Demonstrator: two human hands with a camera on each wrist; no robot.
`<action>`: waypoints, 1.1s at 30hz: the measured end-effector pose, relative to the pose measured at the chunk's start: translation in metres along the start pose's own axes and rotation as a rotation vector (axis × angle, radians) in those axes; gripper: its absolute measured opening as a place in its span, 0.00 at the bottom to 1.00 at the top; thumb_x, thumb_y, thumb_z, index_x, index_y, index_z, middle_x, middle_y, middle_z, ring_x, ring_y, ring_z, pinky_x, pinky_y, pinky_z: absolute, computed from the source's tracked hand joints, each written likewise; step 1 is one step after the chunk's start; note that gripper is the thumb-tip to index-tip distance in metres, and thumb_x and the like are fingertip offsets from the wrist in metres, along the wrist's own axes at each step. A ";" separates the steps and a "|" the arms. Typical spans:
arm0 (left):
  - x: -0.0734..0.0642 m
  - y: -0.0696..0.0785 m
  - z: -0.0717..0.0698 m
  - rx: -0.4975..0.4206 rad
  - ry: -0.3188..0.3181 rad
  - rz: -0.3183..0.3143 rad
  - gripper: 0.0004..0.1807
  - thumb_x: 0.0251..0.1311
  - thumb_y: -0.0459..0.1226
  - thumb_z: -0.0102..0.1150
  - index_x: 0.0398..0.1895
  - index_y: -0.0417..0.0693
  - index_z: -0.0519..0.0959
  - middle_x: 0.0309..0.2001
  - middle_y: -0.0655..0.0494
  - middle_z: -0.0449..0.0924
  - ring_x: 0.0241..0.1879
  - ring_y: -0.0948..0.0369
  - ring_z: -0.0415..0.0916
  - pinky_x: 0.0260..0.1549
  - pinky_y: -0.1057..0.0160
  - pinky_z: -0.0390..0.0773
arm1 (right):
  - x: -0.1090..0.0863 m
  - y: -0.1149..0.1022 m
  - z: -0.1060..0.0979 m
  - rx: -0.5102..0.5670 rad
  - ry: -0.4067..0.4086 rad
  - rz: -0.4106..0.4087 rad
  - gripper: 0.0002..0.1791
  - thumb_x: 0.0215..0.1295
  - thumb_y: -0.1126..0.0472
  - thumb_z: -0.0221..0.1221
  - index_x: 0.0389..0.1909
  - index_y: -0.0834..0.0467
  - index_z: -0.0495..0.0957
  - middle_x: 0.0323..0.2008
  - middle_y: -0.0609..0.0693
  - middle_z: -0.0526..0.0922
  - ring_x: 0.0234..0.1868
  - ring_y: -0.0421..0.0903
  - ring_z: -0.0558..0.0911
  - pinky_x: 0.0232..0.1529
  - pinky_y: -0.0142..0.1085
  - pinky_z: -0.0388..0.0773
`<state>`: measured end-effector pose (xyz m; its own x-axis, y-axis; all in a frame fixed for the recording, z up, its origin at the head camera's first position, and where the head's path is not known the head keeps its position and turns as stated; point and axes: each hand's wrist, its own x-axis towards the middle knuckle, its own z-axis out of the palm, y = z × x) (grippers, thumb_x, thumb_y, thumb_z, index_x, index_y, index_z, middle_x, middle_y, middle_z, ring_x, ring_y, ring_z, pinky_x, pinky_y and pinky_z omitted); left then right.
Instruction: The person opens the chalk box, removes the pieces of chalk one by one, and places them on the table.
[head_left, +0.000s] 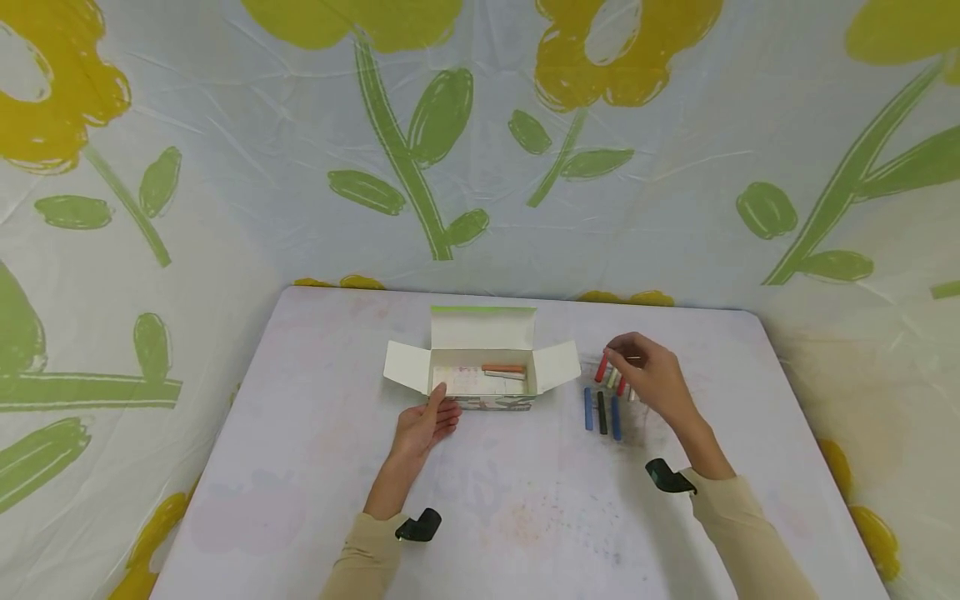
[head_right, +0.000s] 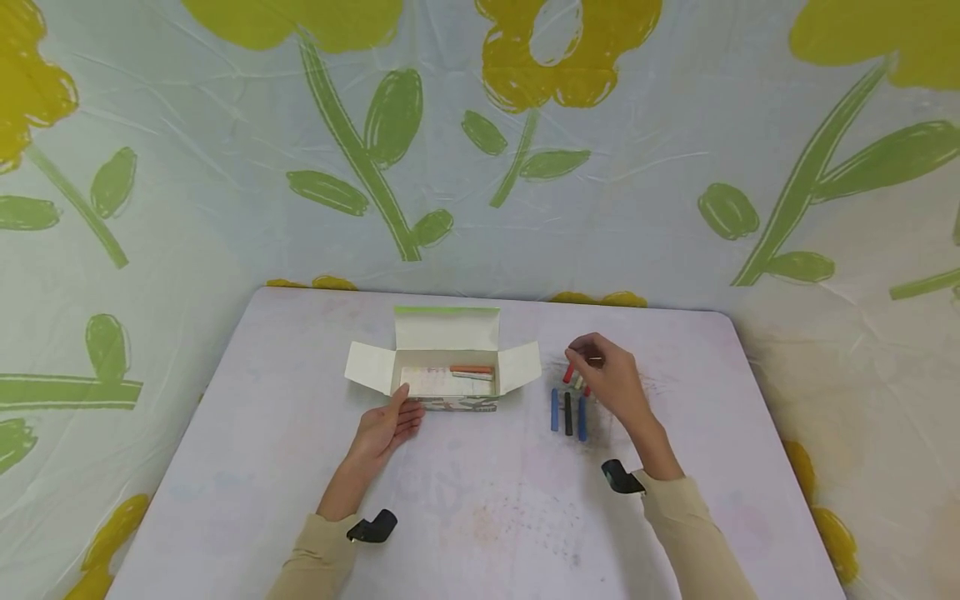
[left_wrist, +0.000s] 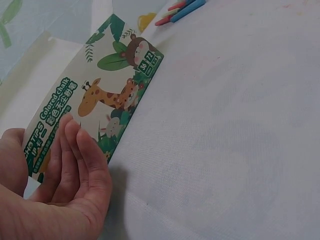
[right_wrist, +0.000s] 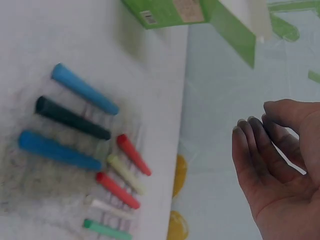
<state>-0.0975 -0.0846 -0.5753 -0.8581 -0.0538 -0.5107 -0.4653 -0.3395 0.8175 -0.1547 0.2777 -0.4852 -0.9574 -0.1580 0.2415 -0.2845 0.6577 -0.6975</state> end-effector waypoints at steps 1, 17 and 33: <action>0.000 0.000 0.000 -0.001 0.000 -0.002 0.33 0.68 0.57 0.64 0.44 0.30 0.83 0.35 0.51 0.87 0.37 0.60 0.86 0.38 0.68 0.85 | 0.003 -0.003 0.000 0.009 -0.001 -0.010 0.10 0.72 0.63 0.64 0.47 0.66 0.81 0.41 0.59 0.86 0.43 0.56 0.85 0.43 0.13 0.72; 0.000 0.000 0.000 -0.007 -0.006 0.012 0.34 0.68 0.57 0.64 0.47 0.27 0.81 0.36 0.50 0.87 0.35 0.62 0.85 0.39 0.68 0.84 | 0.039 -0.047 0.035 0.071 -0.136 -0.139 0.12 0.71 0.65 0.65 0.50 0.66 0.80 0.42 0.58 0.86 0.42 0.54 0.85 0.45 0.44 0.86; 0.001 -0.001 -0.002 -0.018 -0.013 0.009 0.36 0.67 0.56 0.64 0.50 0.25 0.80 0.39 0.46 0.87 0.35 0.62 0.84 0.38 0.67 0.84 | 0.051 -0.063 0.091 0.086 -0.343 -0.173 0.11 0.70 0.69 0.65 0.50 0.67 0.80 0.42 0.59 0.86 0.42 0.52 0.85 0.46 0.46 0.85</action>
<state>-0.0973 -0.0860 -0.5766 -0.8651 -0.0450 -0.4996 -0.4534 -0.3561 0.8171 -0.1896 0.1610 -0.4903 -0.8516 -0.5076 0.1309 -0.4321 0.5383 -0.7235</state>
